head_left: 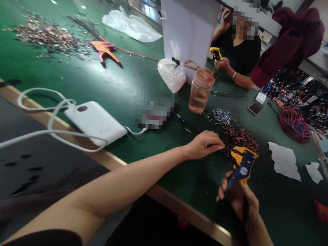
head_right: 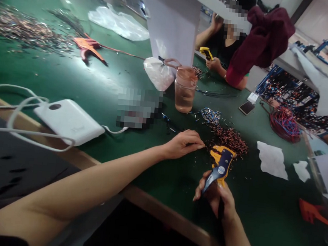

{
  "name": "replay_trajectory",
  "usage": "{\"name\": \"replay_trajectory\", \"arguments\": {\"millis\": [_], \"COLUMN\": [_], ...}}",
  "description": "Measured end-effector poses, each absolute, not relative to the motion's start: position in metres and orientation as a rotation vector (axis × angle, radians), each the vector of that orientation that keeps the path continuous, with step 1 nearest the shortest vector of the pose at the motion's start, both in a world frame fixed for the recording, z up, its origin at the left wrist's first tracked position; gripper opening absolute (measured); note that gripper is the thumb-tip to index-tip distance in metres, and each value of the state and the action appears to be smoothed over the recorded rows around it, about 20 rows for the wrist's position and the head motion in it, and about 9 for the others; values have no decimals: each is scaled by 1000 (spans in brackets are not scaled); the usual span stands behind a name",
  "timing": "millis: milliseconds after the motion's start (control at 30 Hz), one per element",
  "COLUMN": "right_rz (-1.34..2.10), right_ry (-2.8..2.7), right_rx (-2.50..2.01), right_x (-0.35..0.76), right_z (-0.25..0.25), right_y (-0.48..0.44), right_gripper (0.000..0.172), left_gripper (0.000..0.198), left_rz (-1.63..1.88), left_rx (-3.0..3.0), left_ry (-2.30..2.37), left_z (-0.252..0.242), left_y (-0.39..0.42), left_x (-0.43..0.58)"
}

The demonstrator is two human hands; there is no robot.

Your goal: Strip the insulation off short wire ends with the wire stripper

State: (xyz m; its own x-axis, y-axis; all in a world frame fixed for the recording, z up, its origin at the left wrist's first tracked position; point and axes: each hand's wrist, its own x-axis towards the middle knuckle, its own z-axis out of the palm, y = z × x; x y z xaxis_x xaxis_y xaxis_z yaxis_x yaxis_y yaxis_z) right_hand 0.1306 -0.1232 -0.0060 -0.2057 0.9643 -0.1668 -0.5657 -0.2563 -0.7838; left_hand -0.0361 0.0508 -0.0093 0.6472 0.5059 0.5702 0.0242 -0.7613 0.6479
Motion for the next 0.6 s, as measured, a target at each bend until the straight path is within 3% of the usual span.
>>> {"name": "replay_trajectory", "arguments": {"millis": [167, 600], "right_rz": [1721, 1584], "right_ry": [-710, -702], "right_rx": [-792, -824], "right_x": [128, 123], "right_z": [-6, -7], "right_y": [-123, -128], "right_gripper": [43, 19], "left_gripper": [27, 26], "left_rz": [1002, 1022], "left_rx": [2272, 2289], "left_ry": [400, 359], "left_z": [-10, -8], "left_y": [51, 48], "left_x": [-35, -36]}}
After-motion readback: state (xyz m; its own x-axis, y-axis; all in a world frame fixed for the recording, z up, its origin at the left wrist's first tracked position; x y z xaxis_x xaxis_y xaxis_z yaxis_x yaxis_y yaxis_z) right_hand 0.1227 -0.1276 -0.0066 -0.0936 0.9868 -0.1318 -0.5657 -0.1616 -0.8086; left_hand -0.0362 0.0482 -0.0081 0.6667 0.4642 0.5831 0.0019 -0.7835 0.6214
